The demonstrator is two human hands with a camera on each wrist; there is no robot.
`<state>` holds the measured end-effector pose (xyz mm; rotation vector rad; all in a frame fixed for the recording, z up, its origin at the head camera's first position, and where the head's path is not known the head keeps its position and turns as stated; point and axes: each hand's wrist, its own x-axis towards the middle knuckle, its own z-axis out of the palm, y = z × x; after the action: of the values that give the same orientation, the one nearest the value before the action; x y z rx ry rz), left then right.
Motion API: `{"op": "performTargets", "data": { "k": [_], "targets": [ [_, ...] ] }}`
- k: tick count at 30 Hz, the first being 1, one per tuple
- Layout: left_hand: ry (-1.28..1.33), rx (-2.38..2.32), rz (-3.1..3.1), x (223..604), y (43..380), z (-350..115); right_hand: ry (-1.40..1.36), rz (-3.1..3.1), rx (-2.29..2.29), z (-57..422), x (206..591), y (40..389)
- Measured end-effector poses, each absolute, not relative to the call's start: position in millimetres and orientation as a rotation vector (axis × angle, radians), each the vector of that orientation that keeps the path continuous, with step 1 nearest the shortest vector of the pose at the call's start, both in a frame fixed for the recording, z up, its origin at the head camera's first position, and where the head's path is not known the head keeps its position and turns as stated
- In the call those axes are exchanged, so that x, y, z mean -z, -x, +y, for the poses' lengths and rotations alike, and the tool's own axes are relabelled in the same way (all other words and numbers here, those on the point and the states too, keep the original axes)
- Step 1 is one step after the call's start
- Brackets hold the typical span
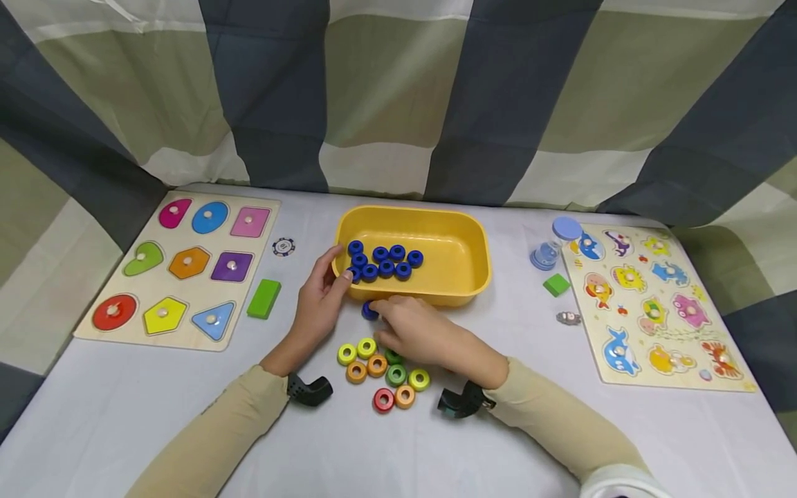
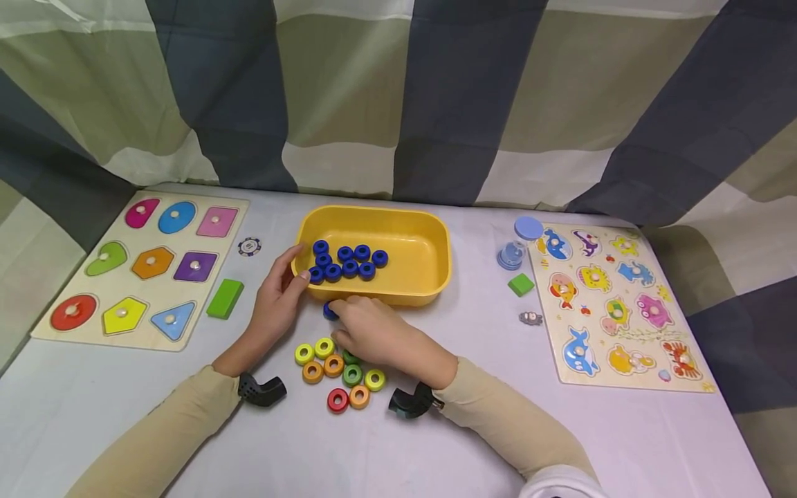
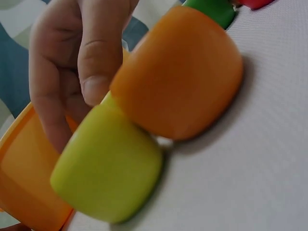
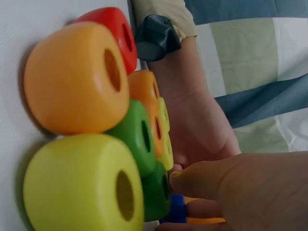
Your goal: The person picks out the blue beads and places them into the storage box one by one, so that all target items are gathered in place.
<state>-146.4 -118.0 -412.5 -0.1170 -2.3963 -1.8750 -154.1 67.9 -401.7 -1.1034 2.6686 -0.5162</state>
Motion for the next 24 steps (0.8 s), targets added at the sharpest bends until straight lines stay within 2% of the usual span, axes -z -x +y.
{"op": "performTargets", "data": {
  "k": [24],
  "targets": [
    [0.109,1.868,-2.395,411.3,146.0,-117.3,1.259,2.647,0.708,67.8,412.1,157.6]
  ]
}}
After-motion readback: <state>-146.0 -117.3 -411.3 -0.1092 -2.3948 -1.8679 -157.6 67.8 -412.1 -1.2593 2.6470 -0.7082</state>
